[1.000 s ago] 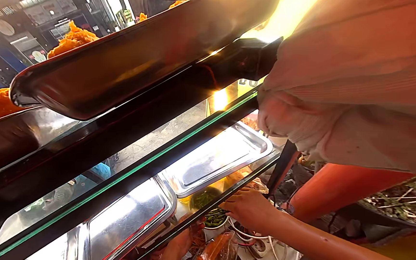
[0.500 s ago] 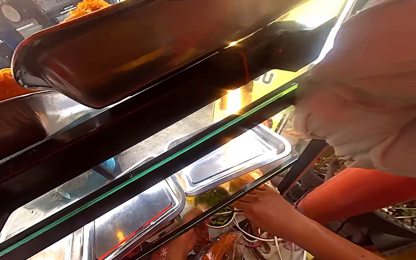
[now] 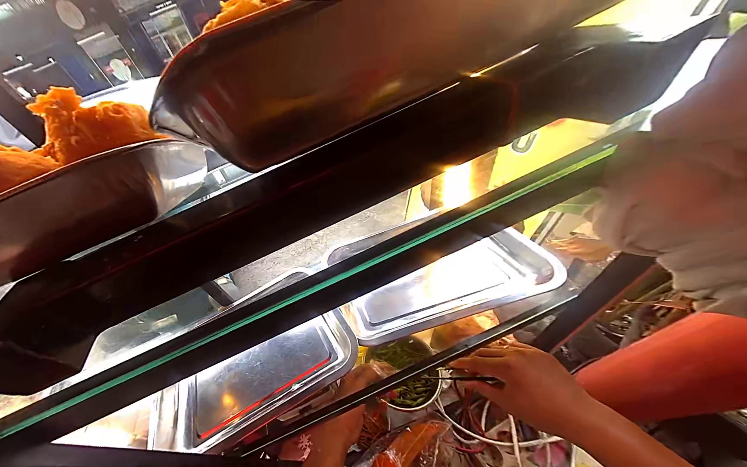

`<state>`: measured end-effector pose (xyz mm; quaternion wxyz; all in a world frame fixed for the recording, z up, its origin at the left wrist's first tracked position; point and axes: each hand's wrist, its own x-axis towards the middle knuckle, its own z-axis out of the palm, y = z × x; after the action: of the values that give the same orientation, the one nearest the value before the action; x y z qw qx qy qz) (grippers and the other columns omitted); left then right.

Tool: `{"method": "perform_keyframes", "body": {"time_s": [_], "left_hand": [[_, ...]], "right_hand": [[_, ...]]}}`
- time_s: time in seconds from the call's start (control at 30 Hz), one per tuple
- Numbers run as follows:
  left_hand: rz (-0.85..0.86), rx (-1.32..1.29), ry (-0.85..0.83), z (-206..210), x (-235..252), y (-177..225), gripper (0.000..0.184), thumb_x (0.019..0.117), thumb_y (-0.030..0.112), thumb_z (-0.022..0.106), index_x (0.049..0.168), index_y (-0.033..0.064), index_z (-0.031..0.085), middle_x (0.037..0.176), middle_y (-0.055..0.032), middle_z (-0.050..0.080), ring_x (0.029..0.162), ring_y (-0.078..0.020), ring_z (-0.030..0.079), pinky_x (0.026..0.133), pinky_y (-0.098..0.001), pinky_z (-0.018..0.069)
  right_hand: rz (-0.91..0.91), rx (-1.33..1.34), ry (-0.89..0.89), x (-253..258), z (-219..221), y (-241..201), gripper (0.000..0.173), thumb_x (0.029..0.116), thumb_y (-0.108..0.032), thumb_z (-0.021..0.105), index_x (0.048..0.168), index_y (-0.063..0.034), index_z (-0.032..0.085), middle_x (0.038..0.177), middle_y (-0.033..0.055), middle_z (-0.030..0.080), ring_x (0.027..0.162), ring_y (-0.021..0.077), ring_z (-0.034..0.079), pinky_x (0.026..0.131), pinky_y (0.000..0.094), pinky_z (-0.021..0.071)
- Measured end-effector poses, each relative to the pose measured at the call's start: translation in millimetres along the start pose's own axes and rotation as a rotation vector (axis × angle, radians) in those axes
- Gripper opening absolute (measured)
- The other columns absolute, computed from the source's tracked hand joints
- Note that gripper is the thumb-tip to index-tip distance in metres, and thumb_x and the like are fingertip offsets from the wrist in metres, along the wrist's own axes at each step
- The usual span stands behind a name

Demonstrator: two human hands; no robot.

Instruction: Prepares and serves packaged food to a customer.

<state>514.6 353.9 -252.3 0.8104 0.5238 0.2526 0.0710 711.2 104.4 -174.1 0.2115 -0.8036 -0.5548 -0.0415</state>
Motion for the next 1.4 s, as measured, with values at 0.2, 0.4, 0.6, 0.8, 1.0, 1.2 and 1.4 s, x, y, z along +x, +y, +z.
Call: {"method": "perform_keyframes", "body": {"time_s": [0.2,0.4,0.6,0.8,1.0,1.2,1.4], "left_hand": [[0.001,0.045,0.042,8,-12,6,0.035,0.1106,0.026,0.043,0.127,0.0028,0.064,0.109,-0.0122,0.073,0.095,-0.0222,0.072,0.083,-0.0377,0.0613],[0.038,0.059,0.051,-1,-16,3,0.042,0.1128,0.026,0.033,0.127,-0.0006,0.063,0.111,-0.0165,0.072,0.095,-0.0254,0.073,0.083,-0.0398,0.0617],[0.017,0.019,0.006,-4,-18,5,0.046,0.1138,0.026,0.027,0.134,-0.0021,0.057,0.118,-0.02,0.07,0.102,-0.0294,0.071,0.088,-0.0436,0.061],[-0.015,-0.001,0.041,8,-30,18,0.047,0.1144,0.026,0.024,0.132,-0.0032,0.056,0.114,-0.0199,0.071,0.098,-0.0284,0.073,0.084,-0.0415,0.0622],[-0.04,0.058,0.081,13,-30,19,0.048,0.1146,0.028,0.025,0.134,-0.0034,0.055,0.113,-0.0205,0.071,0.095,-0.0282,0.073,0.082,-0.0418,0.0622],[-0.017,0.305,0.158,24,-26,26,0.042,0.1136,0.025,0.031,0.133,-0.0006,0.058,0.117,-0.0147,0.066,0.1,-0.0177,0.063,0.088,-0.0343,0.0529],[0.008,0.345,-0.094,34,-17,30,0.056,0.1139,0.034,0.017,0.146,0.003,0.051,0.132,-0.0171,0.065,0.114,-0.0256,0.068,0.097,-0.0425,0.0578]], "right_hand": [[0.282,-0.016,-0.131,-9,-12,7,0.027,0.0938,-0.039,0.072,0.119,-0.032,0.077,0.112,-0.0018,0.077,0.1,0.0249,0.074,0.086,0.0593,0.0575],[0.349,-0.025,-0.463,0,31,-18,0.033,0.0985,-0.04,0.064,0.127,-0.0267,0.073,0.118,0.0061,0.075,0.109,0.0318,0.07,0.094,0.0613,0.0523],[0.357,-0.027,-0.561,7,63,-31,0.04,0.099,-0.043,0.062,0.134,-0.0247,0.067,0.126,0.0078,0.071,0.114,0.0325,0.068,0.099,0.0594,0.0488],[0.338,-0.056,-0.526,11,74,-32,0.041,0.0992,-0.043,0.063,0.136,-0.0244,0.066,0.124,0.0115,0.071,0.115,0.0342,0.066,0.102,0.059,0.0462],[0.393,-0.024,-0.506,11,75,-29,0.049,0.0955,-0.046,0.068,0.139,-0.0257,0.064,0.134,0.015,0.064,0.124,0.0371,0.059,0.107,0.0594,0.0423],[0.373,-0.002,-0.478,6,76,-25,0.052,0.0948,-0.044,0.069,0.142,-0.0215,0.062,0.135,0.0166,0.063,0.126,0.0391,0.058,0.109,0.061,0.0401],[0.321,0.051,-0.344,5,53,-23,0.046,0.097,-0.035,0.067,0.14,-0.0186,0.062,0.133,0.0126,0.065,0.127,0.0339,0.058,0.111,0.0555,0.0403]]}}
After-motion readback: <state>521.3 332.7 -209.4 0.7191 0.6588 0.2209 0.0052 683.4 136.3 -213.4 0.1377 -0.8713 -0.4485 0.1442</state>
